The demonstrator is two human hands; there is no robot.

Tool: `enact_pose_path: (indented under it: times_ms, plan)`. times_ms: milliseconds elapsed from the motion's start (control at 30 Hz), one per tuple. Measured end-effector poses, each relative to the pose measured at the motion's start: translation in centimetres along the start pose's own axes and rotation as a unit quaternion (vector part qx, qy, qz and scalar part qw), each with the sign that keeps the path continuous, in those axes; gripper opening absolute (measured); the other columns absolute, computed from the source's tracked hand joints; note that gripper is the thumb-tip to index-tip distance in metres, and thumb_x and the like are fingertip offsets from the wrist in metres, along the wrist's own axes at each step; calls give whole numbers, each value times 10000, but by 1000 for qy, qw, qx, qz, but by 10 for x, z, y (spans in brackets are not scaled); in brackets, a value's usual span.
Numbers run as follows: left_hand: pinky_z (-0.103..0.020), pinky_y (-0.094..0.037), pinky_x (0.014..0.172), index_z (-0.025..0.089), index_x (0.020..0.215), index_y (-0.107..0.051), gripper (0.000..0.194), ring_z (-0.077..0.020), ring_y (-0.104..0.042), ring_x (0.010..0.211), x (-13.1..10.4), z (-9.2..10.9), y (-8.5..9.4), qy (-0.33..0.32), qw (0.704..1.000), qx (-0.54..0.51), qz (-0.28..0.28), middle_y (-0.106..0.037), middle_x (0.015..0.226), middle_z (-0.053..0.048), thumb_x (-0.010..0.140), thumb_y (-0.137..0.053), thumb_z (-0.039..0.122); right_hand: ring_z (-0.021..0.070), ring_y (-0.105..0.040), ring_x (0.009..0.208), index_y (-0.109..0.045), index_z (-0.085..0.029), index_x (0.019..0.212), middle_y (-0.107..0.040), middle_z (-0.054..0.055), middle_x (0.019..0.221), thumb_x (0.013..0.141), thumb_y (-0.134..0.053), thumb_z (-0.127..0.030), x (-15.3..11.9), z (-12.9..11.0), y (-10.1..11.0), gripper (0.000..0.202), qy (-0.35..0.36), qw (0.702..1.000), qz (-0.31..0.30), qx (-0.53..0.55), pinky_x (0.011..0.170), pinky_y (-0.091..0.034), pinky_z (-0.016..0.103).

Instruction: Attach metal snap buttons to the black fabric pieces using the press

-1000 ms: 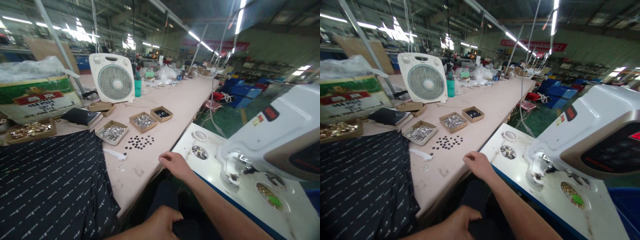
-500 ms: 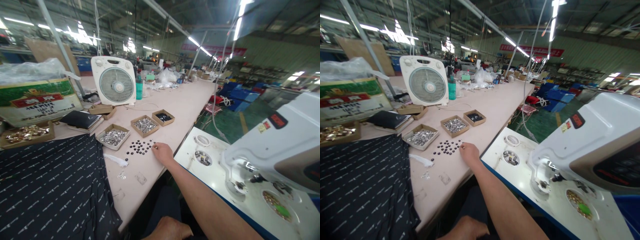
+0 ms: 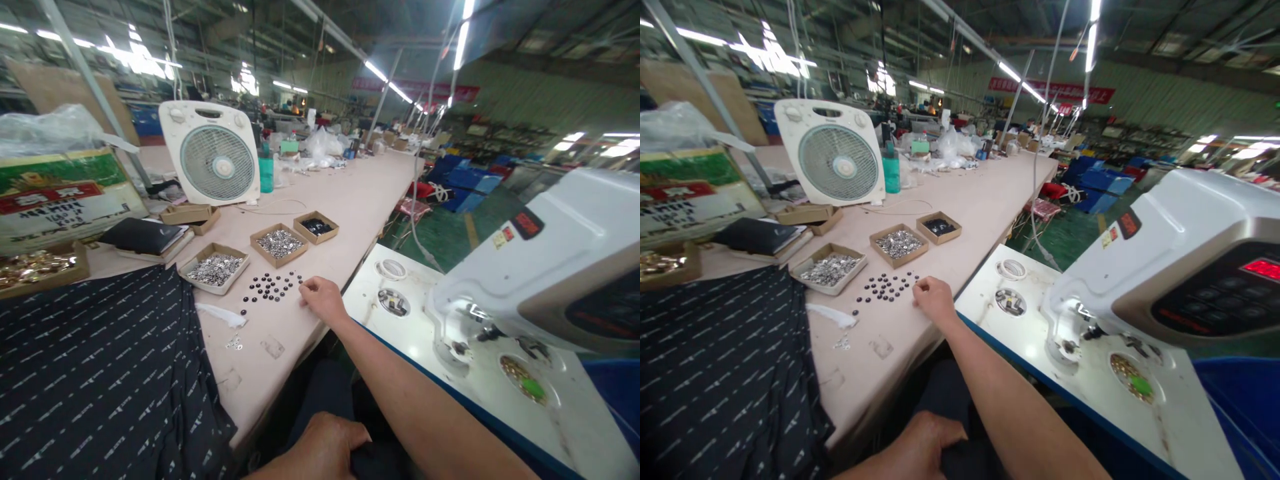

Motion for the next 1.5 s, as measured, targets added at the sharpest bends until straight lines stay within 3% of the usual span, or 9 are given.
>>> enact_pose_path:
  times_ms: [167, 267, 333, 467, 600, 767, 1000, 1300, 1500]
  plan:
    - [-203, -333, 538, 161, 750, -651, 77, -105, -600, 626, -17, 21, 17, -37, 997, 39, 48, -623, 664, 34, 763, -577, 144, 144, -729, 656, -637, -192, 856, -715, -14, 734, 809, -688, -224, -61, 19, 30, 77, -37, 988, -33, 145, 564, -519, 203]
    - [-235, -365, 587, 175, 795, -632, 101, -124, -610, 642, -24, 34, 25, -103, 985, 123, 67, -639, 686, 18, 746, -567, 116, 142, -713, 686, -651, -189, 869, -734, -8, 753, 742, -765, -210, -130, 35, 55, 172, -56, 974, -52, 215, 651, -545, 235]
    - [-279, -370, 606, 176, 874, -633, 159, -155, -592, 649, -31, 47, 25, -185, 956, 209, 88, -636, 702, -6, 759, -540, 118, 142, -710, 722, -664, -185, 886, -758, 7, 804, 728, -791, -208, -182, 44, 71, 204, -85, 972, -45, 213, 703, -553, 249]
    - [-331, -354, 590, 142, 988, -621, 238, -191, -523, 636, -53, 74, 4, -323, 881, 338, 71, -614, 720, -48, 818, -456, 114, 131, -699, 714, -685, -191, 911, -764, 6, 826, 744, -803, -190, -271, 52, 91, 204, -130, 973, 0, 193, 654, -539, 224]
    - [-332, -373, 572, 111, 996, -625, 270, -185, -487, 603, -70, 97, -19, -382, 855, 349, 37, -562, 660, -35, 935, -362, 117, 117, -701, 690, -696, -207, 929, -775, -8, 843, 754, -798, -140, -324, 52, 98, 214, -142, 969, 50, 196, 610, -533, 199]
    - [-342, -460, 634, 80, 1061, -634, 209, -184, -539, 665, -87, 105, -34, -391, 856, 337, 30, -609, 699, -50, 948, -460, 107, 125, -738, 728, -709, -222, 964, -788, -17, 859, 758, -812, -121, -357, 50, 100, 250, -120, 964, 74, 227, 660, -579, 196]
    - [-356, -521, 682, 81, 1089, -644, 210, -188, -595, 727, -100, 104, -39, -361, 865, 348, 15, -663, 752, -72, 948, -491, 108, 106, -754, 773, -720, -225, 980, -787, -39, 877, 781, -796, -77, -373, 45, 98, 259, -60, 973, 55, 215, 732, -580, 162]
    - [-372, -553, 729, 66, 1072, -653, 185, -178, -626, 747, -102, 127, -40, -378, 848, 371, 21, -676, 745, -55, 951, -518, 102, 127, -726, 797, -692, -260, 1044, -776, -46, 902, 875, -748, -161, -387, 9, 132, 204, 89, 989, 93, 73, 785, -554, 263]
    - [-372, -580, 768, 76, 1066, -661, 166, -165, -651, 773, -102, 137, -41, -393, 838, 377, 17, -688, 772, -42, 937, -558, 95, 118, -755, 810, -680, -285, 1106, -790, -50, 952, 867, -742, -149, -395, 14, 127, 282, 64, 986, 86, 125, 776, -588, 206]
Point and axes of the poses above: each hand's wrist, its own x-axis towards the middle knuckle, its own y-axis out of the back of the hand, z = x × y, the point moved 7 cm from there along x, towards the middle knuckle
